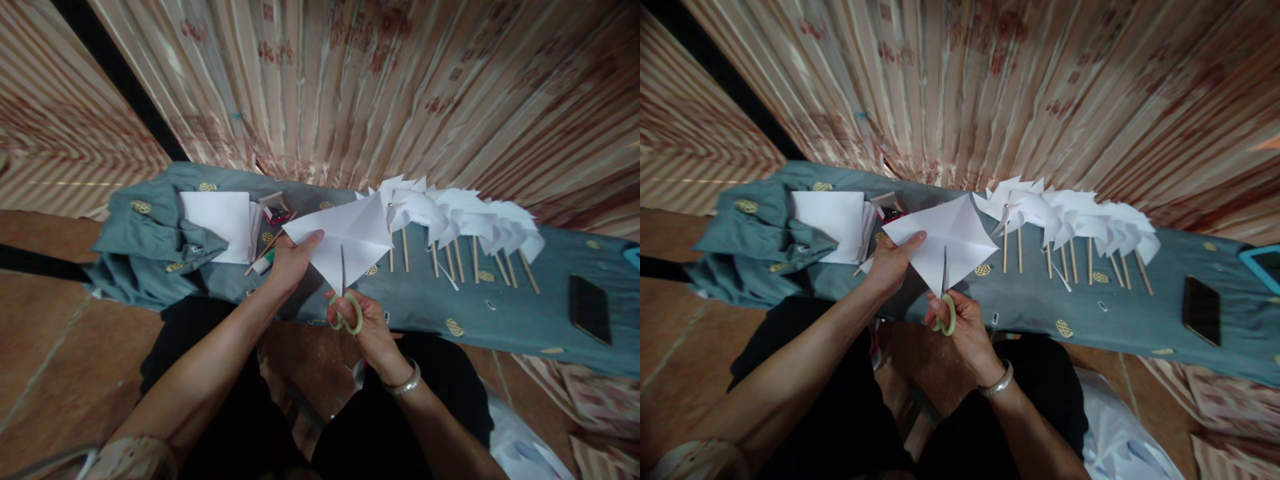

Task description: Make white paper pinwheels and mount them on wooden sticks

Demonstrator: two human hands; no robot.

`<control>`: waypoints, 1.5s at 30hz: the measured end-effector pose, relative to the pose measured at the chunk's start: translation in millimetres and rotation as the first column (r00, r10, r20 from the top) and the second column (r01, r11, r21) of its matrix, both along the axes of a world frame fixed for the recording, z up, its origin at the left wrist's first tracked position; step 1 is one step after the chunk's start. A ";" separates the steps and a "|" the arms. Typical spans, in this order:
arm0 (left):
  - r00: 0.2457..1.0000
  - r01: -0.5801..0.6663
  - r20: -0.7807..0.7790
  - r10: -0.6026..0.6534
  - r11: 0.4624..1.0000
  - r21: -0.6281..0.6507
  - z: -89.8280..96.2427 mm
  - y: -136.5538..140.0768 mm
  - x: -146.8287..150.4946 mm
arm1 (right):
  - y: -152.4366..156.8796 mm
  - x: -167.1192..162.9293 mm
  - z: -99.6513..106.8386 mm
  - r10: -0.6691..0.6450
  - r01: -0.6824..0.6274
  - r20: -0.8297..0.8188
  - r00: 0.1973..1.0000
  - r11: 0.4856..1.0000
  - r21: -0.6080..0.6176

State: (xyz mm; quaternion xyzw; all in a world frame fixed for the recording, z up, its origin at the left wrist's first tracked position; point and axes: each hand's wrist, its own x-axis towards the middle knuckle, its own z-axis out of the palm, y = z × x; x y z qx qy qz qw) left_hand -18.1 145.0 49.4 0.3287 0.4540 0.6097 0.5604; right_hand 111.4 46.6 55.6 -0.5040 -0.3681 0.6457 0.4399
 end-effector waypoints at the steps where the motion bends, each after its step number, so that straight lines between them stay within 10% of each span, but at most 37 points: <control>1: 1.000 -0.001 -0.004 0.001 1.000 0.002 -0.6 0.1 0.1 | -0.1 -0.4 0.4 -0.001 0.001 -0.007 1.000 1.000 -0.008; 11: 1.000 -0.023 -0.012 0.023 1.000 0.015 -2.0 3.4 -1.1 | -2.0 0.5 -2.4 0.041 -0.045 -0.080 0.996 0.998 -0.045; 23: 0.993 -0.111 0.040 0.111 0.994 -0.016 1.9 17.1 -32.2 | -11.8 40.1 24.3 0.494 -0.495 0.028 0.869 0.868 0.039; 27: 0.999 -0.038 0.017 0.039 0.998 -0.041 -0.1 9.6 -35.9 | -6.7 62.0 20.5 0.094 -0.111 0.124 0.988 0.984 0.139; 31: 0.993 0.109 -0.028 -0.112 0.990 -0.093 -3.9 0.8 -33.2 | 1.6 76.5 11.0 -0.350 0.244 0.352 0.868 0.918 0.312; 37: 0.931 0.344 -0.068 -0.358 0.925 -0.159 -5.6 -11.3 -24.2 | 5.0 79.7 2.7 -0.341 0.136 0.555 0.759 0.917 0.376; 45: 0.876 0.479 0.150 -0.459 0.866 -0.142 -0.6 -14.5 -16.1 | 12.1 68.7 -2.6 -0.335 0.231 0.338 0.879 0.921 0.313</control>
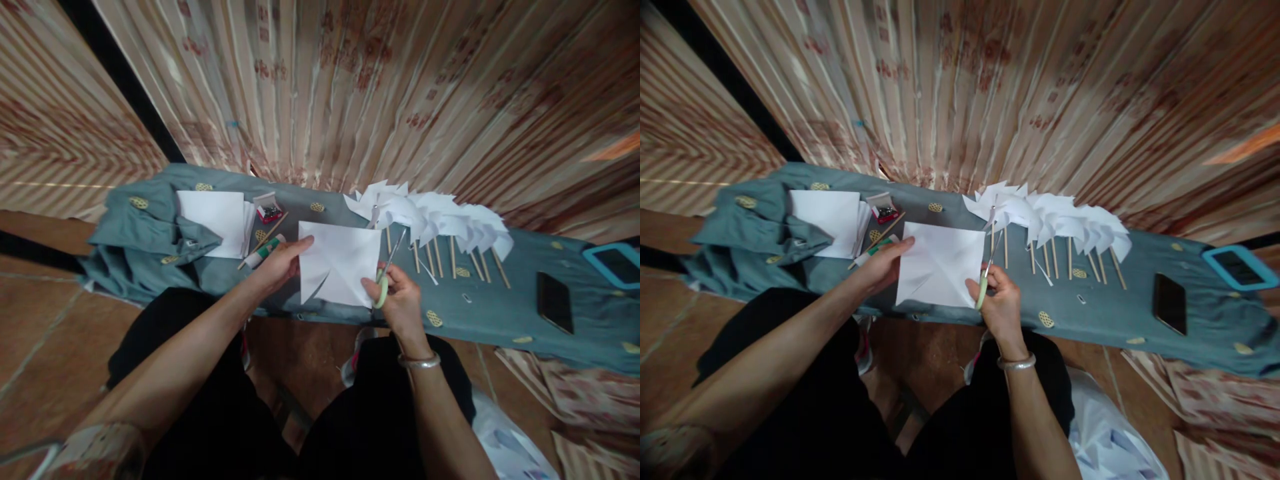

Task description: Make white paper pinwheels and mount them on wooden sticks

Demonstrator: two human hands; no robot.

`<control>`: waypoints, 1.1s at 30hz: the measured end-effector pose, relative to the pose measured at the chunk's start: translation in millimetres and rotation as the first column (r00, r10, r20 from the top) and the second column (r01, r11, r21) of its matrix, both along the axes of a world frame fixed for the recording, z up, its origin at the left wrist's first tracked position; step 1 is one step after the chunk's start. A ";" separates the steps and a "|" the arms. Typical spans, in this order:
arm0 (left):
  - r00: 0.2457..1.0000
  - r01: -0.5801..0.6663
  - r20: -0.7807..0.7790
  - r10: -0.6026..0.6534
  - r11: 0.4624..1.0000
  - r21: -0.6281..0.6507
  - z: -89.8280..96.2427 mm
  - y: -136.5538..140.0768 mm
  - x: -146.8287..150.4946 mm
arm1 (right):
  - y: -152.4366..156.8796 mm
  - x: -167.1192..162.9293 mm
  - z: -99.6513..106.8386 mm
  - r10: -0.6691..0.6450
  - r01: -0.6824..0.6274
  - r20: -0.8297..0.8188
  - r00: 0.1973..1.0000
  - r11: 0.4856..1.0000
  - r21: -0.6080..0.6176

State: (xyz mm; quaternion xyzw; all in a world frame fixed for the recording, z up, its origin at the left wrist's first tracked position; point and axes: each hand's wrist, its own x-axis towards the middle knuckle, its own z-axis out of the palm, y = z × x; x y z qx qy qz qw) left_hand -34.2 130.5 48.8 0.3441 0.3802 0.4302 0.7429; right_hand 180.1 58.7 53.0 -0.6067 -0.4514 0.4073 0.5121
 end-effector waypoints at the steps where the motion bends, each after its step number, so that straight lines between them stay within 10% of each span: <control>1: 0.999 0.020 0.045 -0.019 1.000 -0.023 1.0 -0.9 1.2 | 2.7 -1.3 -2.4 -0.042 0.042 -0.019 0.999 0.999 0.012; 9: 0.995 0.094 0.020 -0.093 0.996 -0.015 -4.5 -22.8 29.2 | 26.7 -15.0 -27.3 -0.160 0.160 0.000 0.987 0.986 0.053; 19: 0.952 -0.263 -0.150 0.266 0.964 0.042 -18.8 -19.3 37.5 | 30.6 -33.7 -33.3 -0.057 0.054 -0.167 0.984 0.998 -0.021; 33: 0.794 -0.455 -0.296 0.532 0.842 0.291 -6.5 2.8 18.6 | 8.1 -47.0 -21.8 0.215 -0.227 -0.177 0.960 0.972 -0.052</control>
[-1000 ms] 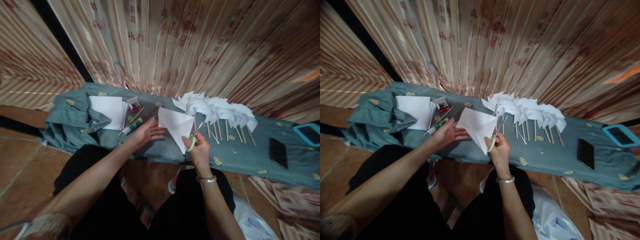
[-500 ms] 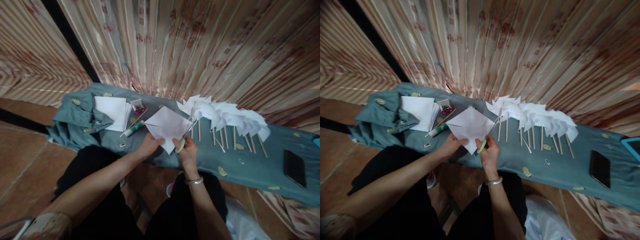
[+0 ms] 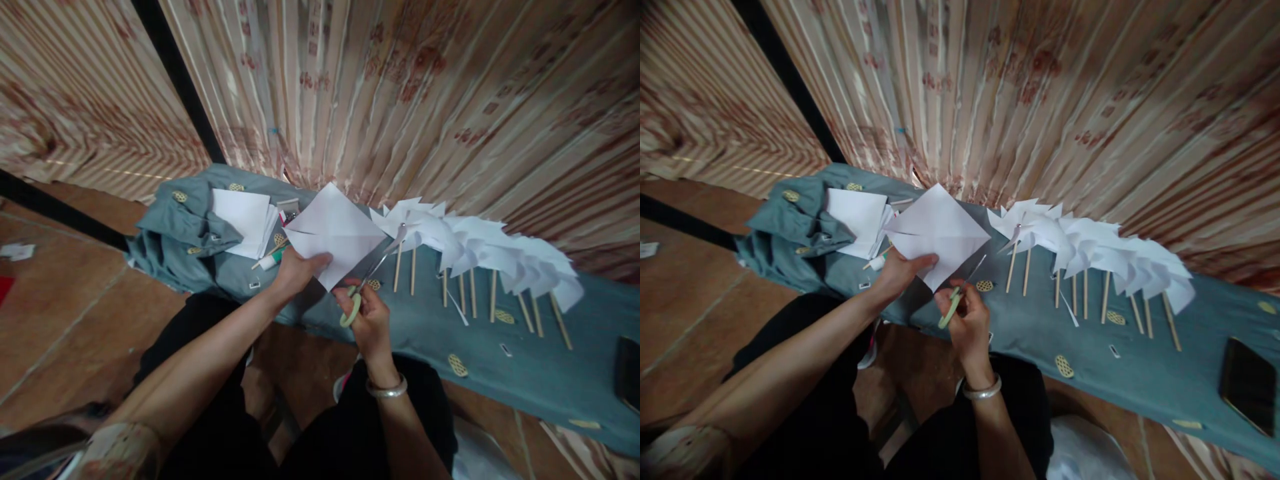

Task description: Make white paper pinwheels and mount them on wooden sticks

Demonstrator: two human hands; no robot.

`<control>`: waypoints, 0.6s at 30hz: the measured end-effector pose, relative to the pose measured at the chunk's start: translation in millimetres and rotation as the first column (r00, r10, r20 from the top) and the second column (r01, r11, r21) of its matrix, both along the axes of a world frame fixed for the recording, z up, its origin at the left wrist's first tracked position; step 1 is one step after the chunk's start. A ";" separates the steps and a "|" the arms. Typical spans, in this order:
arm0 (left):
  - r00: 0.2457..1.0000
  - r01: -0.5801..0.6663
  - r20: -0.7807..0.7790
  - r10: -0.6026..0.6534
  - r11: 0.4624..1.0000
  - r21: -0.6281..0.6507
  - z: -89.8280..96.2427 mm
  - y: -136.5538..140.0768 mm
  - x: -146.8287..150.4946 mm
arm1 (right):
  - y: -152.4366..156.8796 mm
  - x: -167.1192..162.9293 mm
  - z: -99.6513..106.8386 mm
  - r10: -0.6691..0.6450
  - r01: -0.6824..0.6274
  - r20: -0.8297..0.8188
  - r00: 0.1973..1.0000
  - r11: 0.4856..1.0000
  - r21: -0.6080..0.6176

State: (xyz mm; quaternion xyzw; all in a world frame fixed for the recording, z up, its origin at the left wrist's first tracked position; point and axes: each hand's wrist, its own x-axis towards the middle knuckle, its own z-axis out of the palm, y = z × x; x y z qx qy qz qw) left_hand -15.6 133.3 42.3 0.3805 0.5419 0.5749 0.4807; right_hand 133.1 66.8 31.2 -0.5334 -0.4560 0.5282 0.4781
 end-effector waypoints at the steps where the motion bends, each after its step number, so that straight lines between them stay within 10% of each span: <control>1: 0.999 -0.032 0.018 0.032 0.999 0.017 1.8 1.6 -0.5 | -3.3 1.3 0.5 0.048 -0.047 0.019 0.999 0.999 -0.013; 18: 0.995 -0.074 0.073 0.065 0.988 0.138 2.0 6.6 4.5 | -19.4 22.9 0.6 0.459 -0.438 0.092 0.884 0.880 -0.182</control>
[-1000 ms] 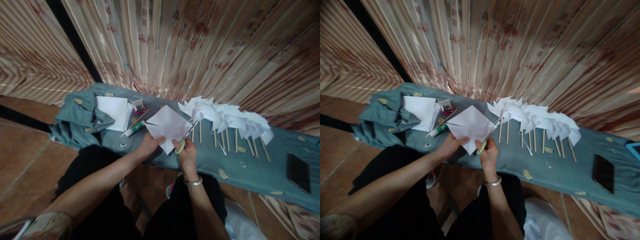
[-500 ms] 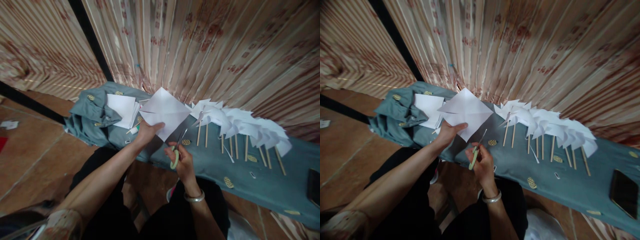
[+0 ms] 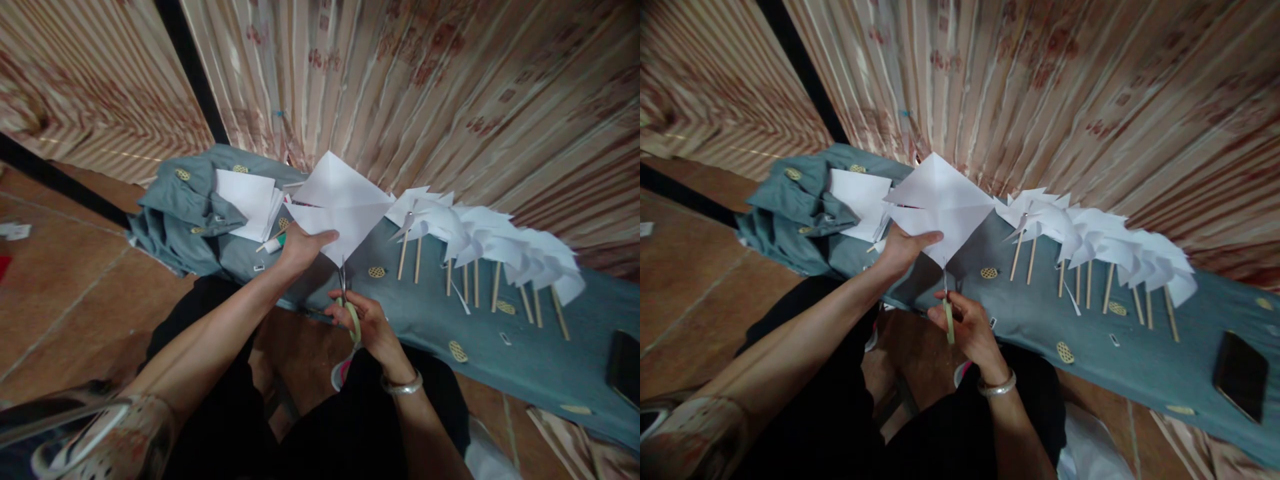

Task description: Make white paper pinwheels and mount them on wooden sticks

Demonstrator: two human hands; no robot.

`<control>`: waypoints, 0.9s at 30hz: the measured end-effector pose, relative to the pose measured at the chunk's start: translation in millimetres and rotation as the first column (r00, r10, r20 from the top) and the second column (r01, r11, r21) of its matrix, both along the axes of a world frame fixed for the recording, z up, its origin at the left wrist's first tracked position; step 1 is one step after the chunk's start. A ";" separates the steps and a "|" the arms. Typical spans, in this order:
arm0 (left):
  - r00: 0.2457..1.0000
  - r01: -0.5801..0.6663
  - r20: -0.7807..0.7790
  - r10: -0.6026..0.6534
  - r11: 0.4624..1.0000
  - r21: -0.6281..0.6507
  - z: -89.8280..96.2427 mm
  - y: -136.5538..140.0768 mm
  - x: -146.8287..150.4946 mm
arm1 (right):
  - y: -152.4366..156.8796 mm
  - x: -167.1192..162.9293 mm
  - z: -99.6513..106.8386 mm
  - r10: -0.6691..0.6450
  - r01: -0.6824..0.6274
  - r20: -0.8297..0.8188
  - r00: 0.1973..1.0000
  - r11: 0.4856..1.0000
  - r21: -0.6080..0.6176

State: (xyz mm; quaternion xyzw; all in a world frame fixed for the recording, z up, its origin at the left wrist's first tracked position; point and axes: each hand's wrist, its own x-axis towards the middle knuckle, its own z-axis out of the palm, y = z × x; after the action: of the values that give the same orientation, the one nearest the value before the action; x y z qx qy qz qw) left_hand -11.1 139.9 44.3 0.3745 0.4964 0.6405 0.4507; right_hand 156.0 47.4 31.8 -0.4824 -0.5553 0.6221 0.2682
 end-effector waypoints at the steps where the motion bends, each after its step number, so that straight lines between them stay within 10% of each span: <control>1: 1.000 0.003 -0.009 -0.003 1.000 0.005 -1.5 -0.1 0.1 | 0.6 -0.8 1.0 -0.006 0.006 -0.002 1.000 1.000 -0.002; 27: 0.999 0.043 -0.013 -0.044 0.998 -0.043 -9.9 -5.1 2.7 | 6.4 -7.9 4.8 -0.059 0.059 -0.013 0.998 0.998 -0.028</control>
State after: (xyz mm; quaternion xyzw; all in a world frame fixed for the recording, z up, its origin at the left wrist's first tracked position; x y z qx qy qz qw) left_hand -8.4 134.8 34.4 0.3799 0.5050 0.6171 0.4688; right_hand 148.1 53.8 36.6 -0.4978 -0.5305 0.6248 0.2836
